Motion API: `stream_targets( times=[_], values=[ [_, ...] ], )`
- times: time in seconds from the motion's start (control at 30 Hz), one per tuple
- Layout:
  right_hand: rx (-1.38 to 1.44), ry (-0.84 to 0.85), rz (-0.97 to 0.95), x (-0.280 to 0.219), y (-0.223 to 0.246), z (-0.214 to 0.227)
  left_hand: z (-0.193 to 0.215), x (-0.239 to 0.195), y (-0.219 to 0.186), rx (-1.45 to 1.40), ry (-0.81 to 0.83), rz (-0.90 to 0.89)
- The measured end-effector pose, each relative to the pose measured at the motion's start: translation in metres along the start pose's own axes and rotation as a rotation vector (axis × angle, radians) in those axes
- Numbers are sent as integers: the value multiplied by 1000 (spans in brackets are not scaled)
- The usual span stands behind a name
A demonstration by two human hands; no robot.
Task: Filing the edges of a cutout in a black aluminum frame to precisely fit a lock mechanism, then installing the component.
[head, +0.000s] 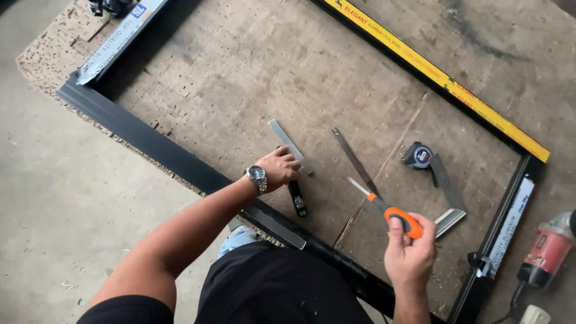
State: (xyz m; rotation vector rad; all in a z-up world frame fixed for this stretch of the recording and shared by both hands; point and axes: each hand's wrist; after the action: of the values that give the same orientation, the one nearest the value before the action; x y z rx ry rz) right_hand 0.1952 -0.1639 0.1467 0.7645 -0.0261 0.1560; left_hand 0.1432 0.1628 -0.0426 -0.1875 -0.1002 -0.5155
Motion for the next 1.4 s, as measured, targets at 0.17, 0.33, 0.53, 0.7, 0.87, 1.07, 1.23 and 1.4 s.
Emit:
stream_targets(
  times=[0.17, 0.33, 0.53, 0.7, 0.87, 1.07, 1.23, 1.4],
  values=[
    [-108, 168, 87, 2, -2, -7, -5, 4, -30, -187, 108, 195],
    [-311, 305, 211, 16, -13, -14, 2, 8, -54, -324, 80, 404],
    [-334, 380, 328, 21, -2, -14, -5, 5, -59, -320, 20, 457],
    [-333, 410, 436, 17, -3, -21, -9, 6, -60, -351, 57, 503],
    [-365, 447, 491, 17, -1, -27, -8, 5, -62, -354, 29, 500],
    [-333, 477, 511, 16, -3, -33, -31, 2, -64, -293, 9, 512],
    [-299, 403, 544, 16, -13, -41, -44, 1, -59, -198, -41, 513],
    [-258, 407, 583, 15, -3, -37, -46, 3, -57, -205, 3, 522]
  ],
)
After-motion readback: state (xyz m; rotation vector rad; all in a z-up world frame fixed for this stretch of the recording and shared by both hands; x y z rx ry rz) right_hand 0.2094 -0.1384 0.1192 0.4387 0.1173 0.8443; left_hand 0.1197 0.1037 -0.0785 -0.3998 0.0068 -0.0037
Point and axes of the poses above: each hand's wrist, its own x-axis towards the middle knuckle, its own z-axis out of the back of the hand, y = z × x, and after that the axes turned 10 degrees about -z, right-handed
